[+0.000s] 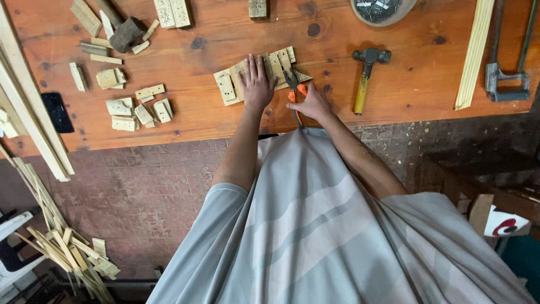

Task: The person builds a small wooden structure on a workbench by using pliers to pull out nails from wood blocks and using a hammer to tap pieces together.

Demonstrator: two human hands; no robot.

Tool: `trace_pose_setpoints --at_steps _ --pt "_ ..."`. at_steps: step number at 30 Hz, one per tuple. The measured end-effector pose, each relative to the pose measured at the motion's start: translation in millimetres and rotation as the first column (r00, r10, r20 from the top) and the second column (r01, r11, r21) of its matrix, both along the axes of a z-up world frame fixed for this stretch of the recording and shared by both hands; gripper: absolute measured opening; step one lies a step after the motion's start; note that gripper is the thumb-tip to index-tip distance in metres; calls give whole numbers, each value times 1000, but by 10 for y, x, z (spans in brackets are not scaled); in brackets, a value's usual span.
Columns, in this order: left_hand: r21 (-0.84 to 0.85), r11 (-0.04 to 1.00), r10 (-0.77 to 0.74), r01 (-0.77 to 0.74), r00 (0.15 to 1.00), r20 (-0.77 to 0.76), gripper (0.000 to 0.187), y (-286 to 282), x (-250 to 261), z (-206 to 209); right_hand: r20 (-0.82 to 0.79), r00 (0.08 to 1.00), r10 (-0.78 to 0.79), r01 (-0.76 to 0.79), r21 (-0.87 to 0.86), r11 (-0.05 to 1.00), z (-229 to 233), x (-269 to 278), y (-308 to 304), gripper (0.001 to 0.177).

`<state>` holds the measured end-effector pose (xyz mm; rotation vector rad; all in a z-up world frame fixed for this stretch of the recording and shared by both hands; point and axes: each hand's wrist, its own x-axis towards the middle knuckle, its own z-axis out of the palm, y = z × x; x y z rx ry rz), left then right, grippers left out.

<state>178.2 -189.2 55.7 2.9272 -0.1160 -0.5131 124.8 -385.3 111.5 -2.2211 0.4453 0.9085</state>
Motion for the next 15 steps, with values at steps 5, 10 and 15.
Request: trace_pose_setpoints --at_steps 5,10,15 --pt "8 1000 12 -12 997 -76 81 -15 -13 49 27 994 108 -101 -190 976 145 20 95 71" --pt "37 999 -13 12 1000 5 82 12 -29 -78 173 968 184 -106 -381 918 -37 -97 152 61" --pt "-85 996 35 -37 999 -20 83 30 -27 -60 240 917 317 -142 -548 824 -158 -179 185 61"
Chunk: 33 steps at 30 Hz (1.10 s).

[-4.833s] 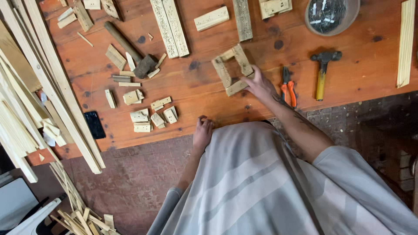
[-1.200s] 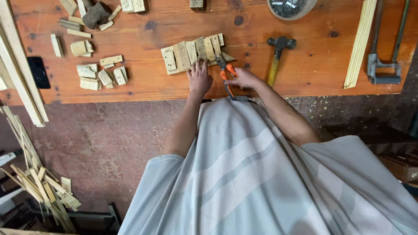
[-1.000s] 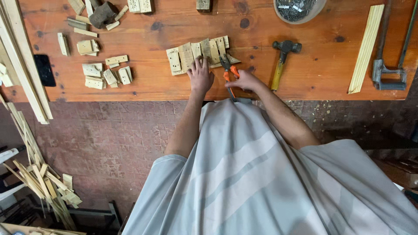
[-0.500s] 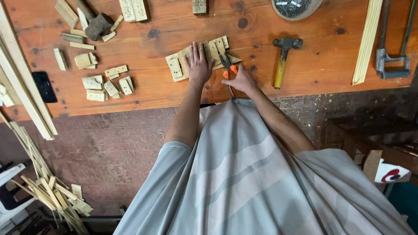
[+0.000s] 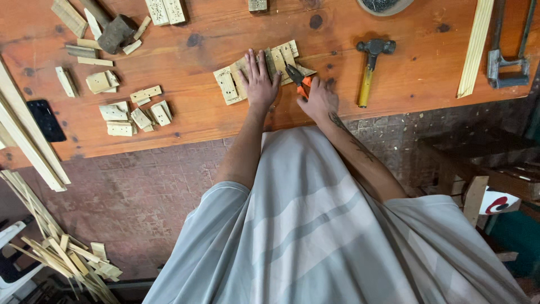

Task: The person builds a small wooden structure on a workbench by using pliers to pull out nails from wood blocks and using a hammer to tap pieces together.

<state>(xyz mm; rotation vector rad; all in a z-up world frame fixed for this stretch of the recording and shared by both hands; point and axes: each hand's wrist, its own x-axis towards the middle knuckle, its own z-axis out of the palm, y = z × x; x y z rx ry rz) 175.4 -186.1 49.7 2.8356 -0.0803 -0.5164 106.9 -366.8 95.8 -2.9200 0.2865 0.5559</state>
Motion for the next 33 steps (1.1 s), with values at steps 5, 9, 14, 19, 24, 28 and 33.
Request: trace_pose_setpoints --at_steps 5,9,14,19,24,28,33 --pt "-86 996 18 -16 1000 14 93 51 -15 -123 -171 985 -20 34 79 996 158 73 15 67" --pt "-90 996 11 -11 1000 -5 94 46 4 -98 -341 938 -67 104 91 990 200 133 61 69" --pt "-121 993 2 -5 1000 -29 90 59 18 -10 -436 897 -64 139 142 980 356 281 43 83" --pt "-117 993 -7 5 1000 -16 89 49 13 14 -538 840 -72 205 192 960 698 495 -41 73" --pt "-83 996 -30 29 999 -11 91 58 17 10 -663 748 29 309 386 869 740 672 -239 29" --pt "-97 995 -3 0 999 -37 94 82 30 -36 -506 863 9 360 627 691 1051 687 -445 16" --pt "-236 972 -30 -1 991 -127 102 117 51 130 -448 760 -471 527 849 42 833 614 -878 31"
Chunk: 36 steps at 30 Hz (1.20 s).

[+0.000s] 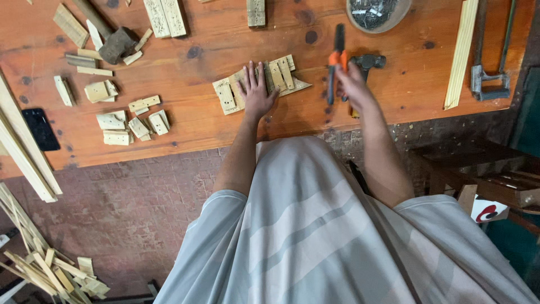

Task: The person builds a small wooden structure on a workbench by using pliers to pull out nails from wood blocks and using a hammer to tap pieces together.

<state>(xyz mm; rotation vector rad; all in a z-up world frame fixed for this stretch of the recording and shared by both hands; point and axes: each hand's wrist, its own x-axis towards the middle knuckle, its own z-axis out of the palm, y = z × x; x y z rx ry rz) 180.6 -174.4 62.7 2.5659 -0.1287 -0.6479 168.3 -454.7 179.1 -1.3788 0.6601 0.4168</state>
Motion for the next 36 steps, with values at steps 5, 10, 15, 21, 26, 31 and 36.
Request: trace_pose_setpoints --at_steps 5,10,15,21,26,31,36 --pt "-2 999 -35 35 997 -64 113 25 49 15 151 987 -45 47 -11 999 -710 182 -837 17" --pt "29 999 -35 38 996 -85 117 23 38 65 101 995 25 7 -299 954 -552 392 -1063 39" --pt "8 1000 -19 20 998 -68 113 11 32 58 -91 953 290 -290 -559 777 -449 287 -681 77" --pt "-1 1000 -5 5 999 -32 111 9 16 2 -304 771 559 -623 -540 566 38 223 444 77" --pt "27 999 -16 17 1000 -23 112 14 13 11 -419 667 617 -741 -466 485 -177 391 642 105" --pt "41 999 -10 11 1000 -17 114 12 10 21 -472 618 629 -773 -511 376 -646 327 762 86" --pt "67 998 0 0 1000 3 115 -12 5 -18 -422 656 625 -728 -570 380 -586 309 807 82"
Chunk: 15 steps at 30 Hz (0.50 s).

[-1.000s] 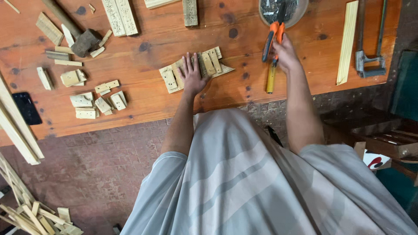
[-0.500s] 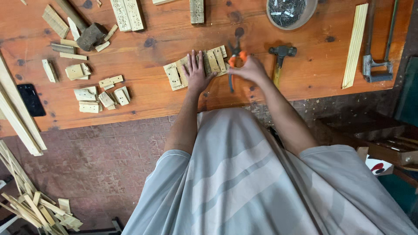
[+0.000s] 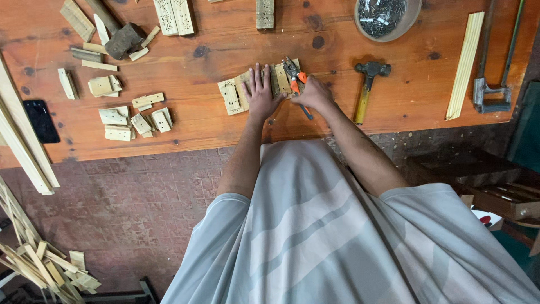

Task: The person builds a small wooden structure on a workbench by using pliers to pull out nails from wood blocks and using a hammer to tap pieces together.

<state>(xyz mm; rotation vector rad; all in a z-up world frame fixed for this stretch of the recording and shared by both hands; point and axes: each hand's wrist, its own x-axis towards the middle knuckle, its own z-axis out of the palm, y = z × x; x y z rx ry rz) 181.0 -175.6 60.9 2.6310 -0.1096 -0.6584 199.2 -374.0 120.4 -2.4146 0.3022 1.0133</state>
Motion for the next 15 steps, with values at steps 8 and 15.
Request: trace_pose_setpoints --at_steps 8,15 --pt "-7 999 35 -35 999 23 114 -42 -19 65 -141 989 48 -55 -46 997 359 192 86 81" --pt "-10 999 48 -48 999 -6 113 -57 7 142 -221 965 143 -128 81 988 119 458 -146 53"
